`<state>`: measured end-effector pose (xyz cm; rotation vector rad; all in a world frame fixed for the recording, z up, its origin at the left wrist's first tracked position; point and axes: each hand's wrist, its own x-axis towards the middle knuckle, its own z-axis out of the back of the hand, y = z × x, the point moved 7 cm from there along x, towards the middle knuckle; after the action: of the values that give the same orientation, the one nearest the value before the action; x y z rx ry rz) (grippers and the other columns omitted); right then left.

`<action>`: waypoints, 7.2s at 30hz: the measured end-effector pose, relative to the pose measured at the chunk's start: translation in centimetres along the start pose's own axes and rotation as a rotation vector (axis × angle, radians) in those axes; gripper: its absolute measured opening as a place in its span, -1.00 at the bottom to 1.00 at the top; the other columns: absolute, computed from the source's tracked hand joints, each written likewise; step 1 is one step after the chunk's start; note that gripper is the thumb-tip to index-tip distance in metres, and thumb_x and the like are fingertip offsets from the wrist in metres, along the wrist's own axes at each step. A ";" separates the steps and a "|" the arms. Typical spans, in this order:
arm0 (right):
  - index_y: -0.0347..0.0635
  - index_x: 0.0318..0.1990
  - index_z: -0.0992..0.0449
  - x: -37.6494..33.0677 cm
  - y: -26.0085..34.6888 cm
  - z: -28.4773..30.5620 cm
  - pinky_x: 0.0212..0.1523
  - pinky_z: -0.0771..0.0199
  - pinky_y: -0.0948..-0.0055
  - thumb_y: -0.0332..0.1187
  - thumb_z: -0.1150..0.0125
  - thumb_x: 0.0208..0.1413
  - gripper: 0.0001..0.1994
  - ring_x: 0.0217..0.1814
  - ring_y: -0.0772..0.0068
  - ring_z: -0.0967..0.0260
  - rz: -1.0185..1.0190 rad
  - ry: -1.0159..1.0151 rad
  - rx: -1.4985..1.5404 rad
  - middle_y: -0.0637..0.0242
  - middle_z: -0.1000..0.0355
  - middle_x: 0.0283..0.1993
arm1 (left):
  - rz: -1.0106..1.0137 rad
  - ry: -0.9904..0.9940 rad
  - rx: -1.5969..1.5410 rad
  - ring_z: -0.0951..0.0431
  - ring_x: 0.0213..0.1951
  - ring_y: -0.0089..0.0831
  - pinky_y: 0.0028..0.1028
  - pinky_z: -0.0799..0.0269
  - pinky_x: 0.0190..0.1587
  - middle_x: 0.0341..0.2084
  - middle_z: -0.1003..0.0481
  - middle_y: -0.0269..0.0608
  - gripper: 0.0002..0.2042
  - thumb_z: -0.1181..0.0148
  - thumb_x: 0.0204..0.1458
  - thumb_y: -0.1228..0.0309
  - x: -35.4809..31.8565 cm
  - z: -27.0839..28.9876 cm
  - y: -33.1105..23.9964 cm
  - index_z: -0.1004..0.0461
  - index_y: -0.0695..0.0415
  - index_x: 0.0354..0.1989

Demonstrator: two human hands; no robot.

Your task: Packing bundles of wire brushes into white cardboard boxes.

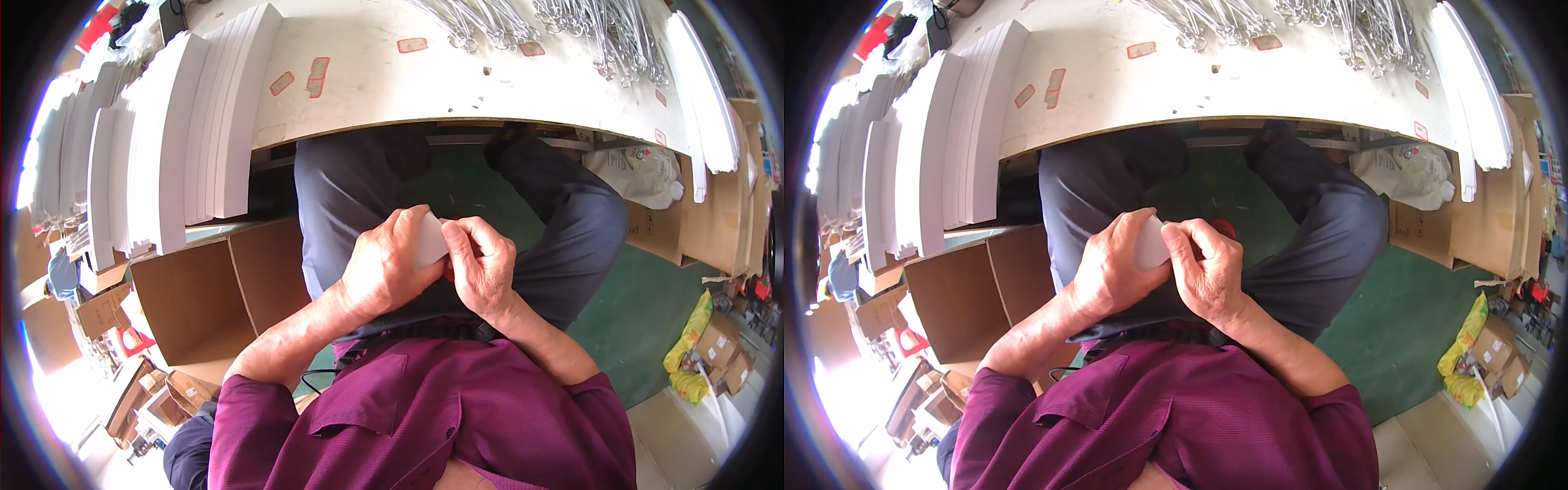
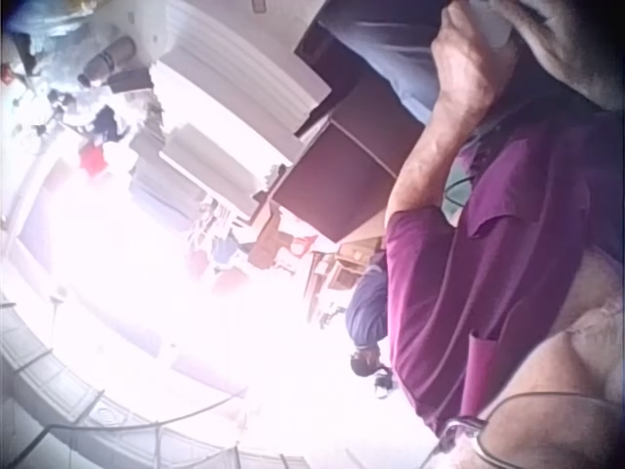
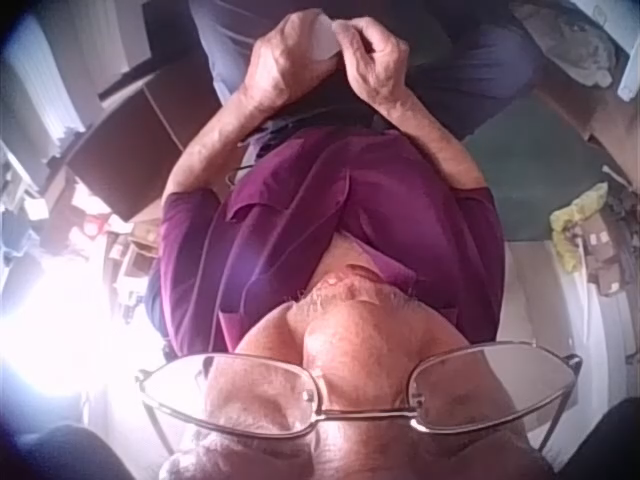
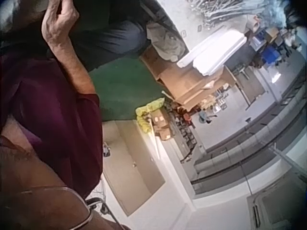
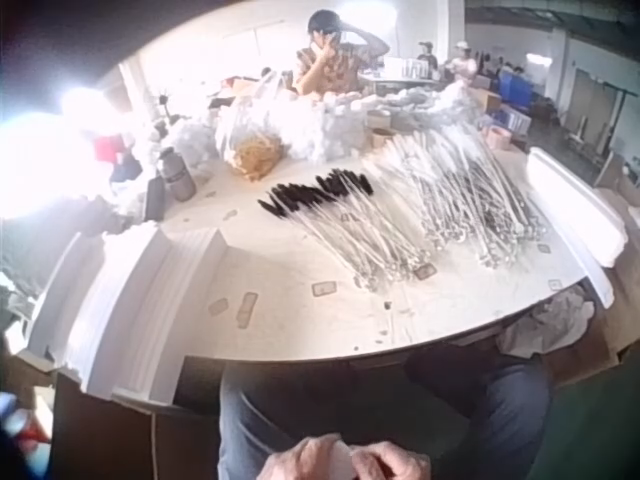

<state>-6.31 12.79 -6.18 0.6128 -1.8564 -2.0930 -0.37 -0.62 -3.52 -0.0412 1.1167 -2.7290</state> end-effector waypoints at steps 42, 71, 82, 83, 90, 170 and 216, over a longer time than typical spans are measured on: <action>-0.37 -0.12 -0.61 10.1 7.2 0.3 -0.25 -0.54 0.50 -0.50 -0.21 0.30 -0.88 -0.18 0.34 -0.57 0.659 -0.010 -0.394 0.14 -0.60 -0.13 | 0.237 -0.547 0.689 -0.65 -0.20 0.12 -0.10 -0.54 -0.12 -0.24 -0.62 0.18 -0.70 -0.29 0.14 0.45 -3.7 31.3 4.4 -0.55 0.29 0.03; -0.25 -0.25 -0.61 9.1 8.6 6.9 -0.38 -0.58 0.40 -0.47 -0.35 0.18 -0.93 -0.40 0.29 -0.56 0.691 -0.191 -0.304 0.15 -0.59 -0.25 | -0.141 -0.612 0.716 -0.56 0.14 0.06 -0.15 -0.45 0.21 0.08 -0.56 0.12 -0.66 -0.27 0.17 0.52 3.1 29.3 5.8 -0.53 0.27 0.12; -0.31 0.20 -0.41 7.8 5.6 40.8 0.40 -0.27 0.08 -0.24 -0.42 0.09 -0.44 0.36 -0.11 -0.27 0.168 -0.894 -1.366 -0.05 -0.38 0.26 | -0.223 -0.373 0.328 -0.48 0.19 0.14 -0.07 -0.36 0.29 0.10 -0.53 0.18 -0.69 -0.29 0.14 0.46 12.7 9.7 4.1 -0.54 0.32 0.03; -0.32 0.21 -0.41 7.8 4.9 42.5 0.40 -0.26 0.08 -0.21 -0.43 0.09 -0.41 0.36 -0.10 -0.27 0.113 -0.900 -1.400 -0.05 -0.38 0.27 | -0.237 -0.372 0.353 -0.46 0.20 0.15 -0.05 -0.34 0.30 0.11 -0.52 0.18 -0.69 -0.28 0.14 0.45 13.2 8.9 4.7 -0.54 0.32 0.03; -0.33 0.21 -0.44 9.5 3.5 46.5 0.36 -0.33 0.09 -0.09 -0.45 0.08 -0.36 0.32 -0.08 -0.32 -0.222 -0.708 -1.221 -0.07 -0.42 0.25 | -0.332 -0.458 0.460 -0.48 0.18 0.13 -0.07 -0.36 0.28 0.10 -0.53 0.14 -0.72 -0.22 0.15 0.51 13.2 8.3 4.7 -0.52 0.30 0.03; -0.33 0.14 -0.48 4.1 7.5 12.0 -0.01 -0.59 0.21 -0.42 -0.47 0.03 -0.50 -0.05 0.03 -0.52 0.522 -0.193 -0.790 0.07 -0.47 0.02 | -0.599 -0.045 0.572 -0.57 -0.18 -0.14 -0.22 -0.53 -0.09 -0.18 -0.49 -0.04 -0.35 -0.44 -0.20 0.41 10.9 0.6 -8.7 -0.39 0.36 0.13; -0.47 0.21 -0.39 6.9 9.1 7.3 0.26 -0.39 0.16 -0.25 -0.39 0.10 -0.40 0.15 0.06 -0.42 0.786 0.233 -1.158 0.02 -0.45 0.10 | -0.546 0.031 0.374 -0.63 -0.07 -0.05 -0.17 -0.55 0.00 -0.08 -0.57 0.03 -0.44 -0.43 -0.09 0.32 11.5 0.4 -7.3 -0.44 0.30 0.10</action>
<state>-16.52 14.57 2.55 -0.1586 -0.3884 -1.9381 -12.84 2.06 1.36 -0.2890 0.6488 -3.3880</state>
